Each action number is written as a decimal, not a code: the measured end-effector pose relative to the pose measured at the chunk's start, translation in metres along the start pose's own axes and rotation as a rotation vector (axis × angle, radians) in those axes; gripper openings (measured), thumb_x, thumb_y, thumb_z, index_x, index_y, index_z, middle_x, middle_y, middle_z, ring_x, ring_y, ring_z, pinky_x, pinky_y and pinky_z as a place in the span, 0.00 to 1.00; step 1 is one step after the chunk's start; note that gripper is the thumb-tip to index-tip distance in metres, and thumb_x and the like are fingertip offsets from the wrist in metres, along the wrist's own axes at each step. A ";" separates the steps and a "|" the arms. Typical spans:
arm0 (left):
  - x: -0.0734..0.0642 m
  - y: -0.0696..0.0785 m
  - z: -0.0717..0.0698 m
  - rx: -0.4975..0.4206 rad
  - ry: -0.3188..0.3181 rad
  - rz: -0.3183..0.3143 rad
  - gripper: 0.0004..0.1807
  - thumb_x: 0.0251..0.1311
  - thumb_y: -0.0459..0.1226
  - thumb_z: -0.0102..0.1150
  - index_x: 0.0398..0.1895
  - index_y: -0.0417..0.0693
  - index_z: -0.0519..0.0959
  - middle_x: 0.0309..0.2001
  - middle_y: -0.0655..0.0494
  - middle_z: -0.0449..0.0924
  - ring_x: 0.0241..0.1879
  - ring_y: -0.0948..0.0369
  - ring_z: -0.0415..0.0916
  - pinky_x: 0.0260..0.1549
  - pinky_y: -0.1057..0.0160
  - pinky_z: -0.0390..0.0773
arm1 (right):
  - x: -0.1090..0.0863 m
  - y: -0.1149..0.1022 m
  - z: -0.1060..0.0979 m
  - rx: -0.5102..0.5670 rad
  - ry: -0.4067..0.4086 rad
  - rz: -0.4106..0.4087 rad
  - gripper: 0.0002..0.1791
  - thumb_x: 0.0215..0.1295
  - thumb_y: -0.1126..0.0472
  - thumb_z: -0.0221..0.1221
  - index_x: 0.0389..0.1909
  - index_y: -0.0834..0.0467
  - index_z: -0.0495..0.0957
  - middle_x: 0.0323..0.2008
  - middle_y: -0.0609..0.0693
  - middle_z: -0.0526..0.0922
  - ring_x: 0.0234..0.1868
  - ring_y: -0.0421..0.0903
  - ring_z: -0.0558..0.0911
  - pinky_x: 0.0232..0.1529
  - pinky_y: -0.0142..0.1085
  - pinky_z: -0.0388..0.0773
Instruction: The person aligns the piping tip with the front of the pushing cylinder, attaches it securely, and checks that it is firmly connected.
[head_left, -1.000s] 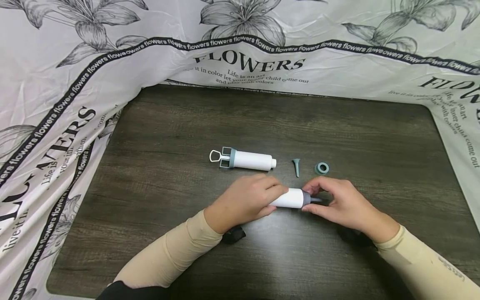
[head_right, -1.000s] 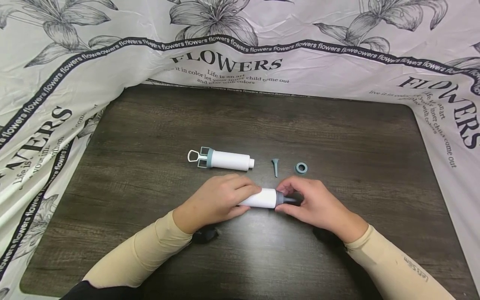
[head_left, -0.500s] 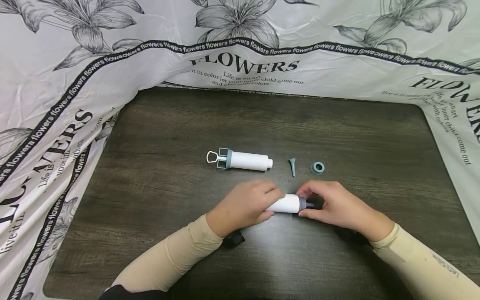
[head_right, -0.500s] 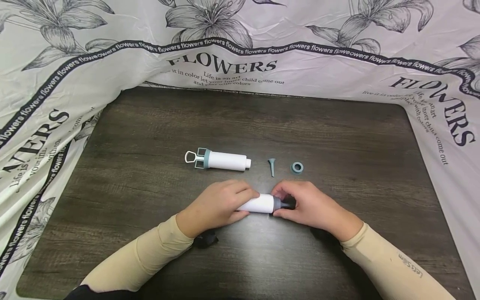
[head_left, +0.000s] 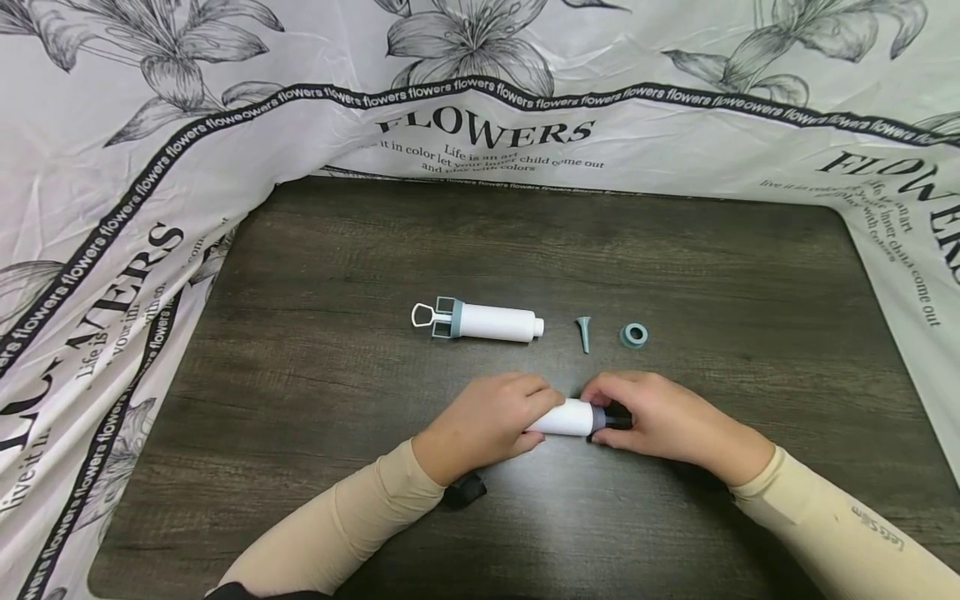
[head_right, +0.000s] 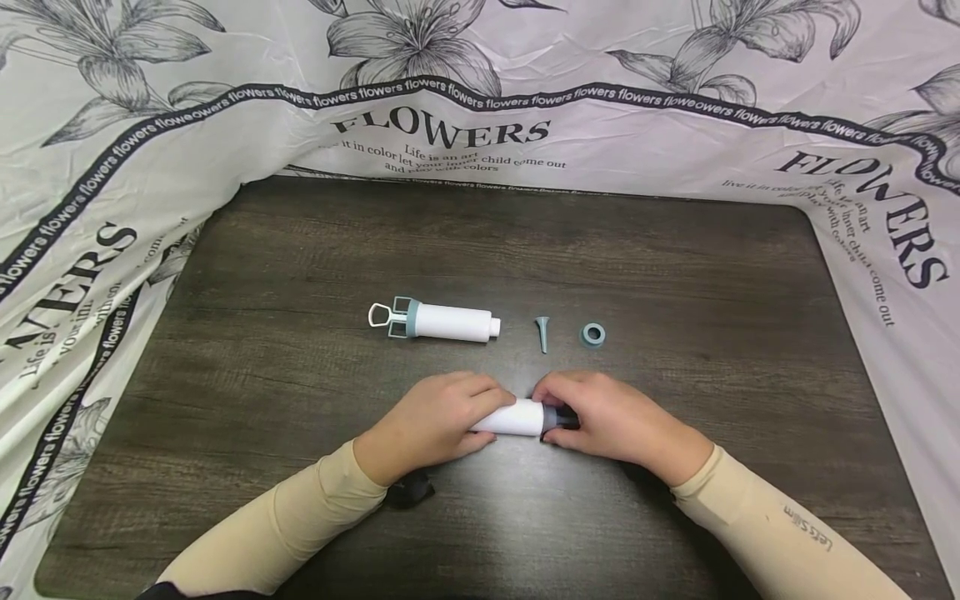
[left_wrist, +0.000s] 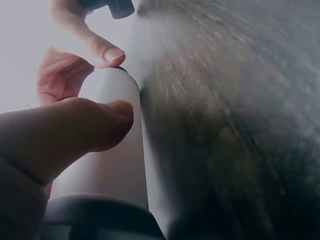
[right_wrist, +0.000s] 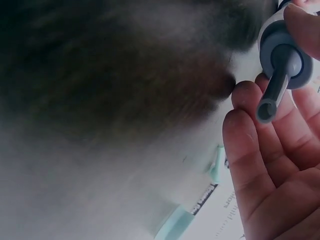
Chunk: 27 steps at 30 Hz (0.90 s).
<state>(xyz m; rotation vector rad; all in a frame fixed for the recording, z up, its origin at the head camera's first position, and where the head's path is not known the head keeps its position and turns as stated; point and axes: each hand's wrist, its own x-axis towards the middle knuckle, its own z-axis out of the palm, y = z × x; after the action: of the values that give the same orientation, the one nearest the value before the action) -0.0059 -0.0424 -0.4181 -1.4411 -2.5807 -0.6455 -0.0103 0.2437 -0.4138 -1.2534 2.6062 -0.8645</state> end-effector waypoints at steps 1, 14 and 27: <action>0.000 0.000 0.001 -0.004 0.000 -0.001 0.23 0.55 0.39 0.81 0.55 0.50 0.85 0.48 0.59 0.85 0.46 0.63 0.83 0.42 0.62 0.85 | 0.000 0.000 0.000 0.001 0.000 -0.002 0.27 0.52 0.58 0.83 0.51 0.50 0.81 0.41 0.35 0.83 0.39 0.34 0.82 0.39 0.34 0.82; 0.004 0.000 -0.006 -0.041 0.038 0.016 0.37 0.50 0.48 0.84 0.64 0.48 0.82 0.53 0.57 0.84 0.50 0.60 0.83 0.48 0.60 0.84 | -0.004 -0.001 -0.009 -0.011 0.031 -0.003 0.30 0.53 0.54 0.82 0.57 0.52 0.82 0.48 0.39 0.85 0.45 0.36 0.84 0.45 0.38 0.84; 0.064 -0.015 -0.054 0.005 0.028 0.072 0.21 0.65 0.47 0.72 0.57 0.47 0.85 0.50 0.56 0.86 0.48 0.57 0.84 0.51 0.58 0.82 | -0.001 0.029 -0.044 -0.109 0.219 0.112 0.20 0.56 0.58 0.80 0.47 0.55 0.84 0.44 0.46 0.86 0.42 0.45 0.84 0.33 0.33 0.81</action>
<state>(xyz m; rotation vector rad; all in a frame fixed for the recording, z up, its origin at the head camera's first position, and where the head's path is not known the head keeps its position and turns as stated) -0.0587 -0.0210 -0.3549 -1.5048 -2.4949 -0.6438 -0.0444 0.2786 -0.3937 -1.0798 2.8996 -0.8969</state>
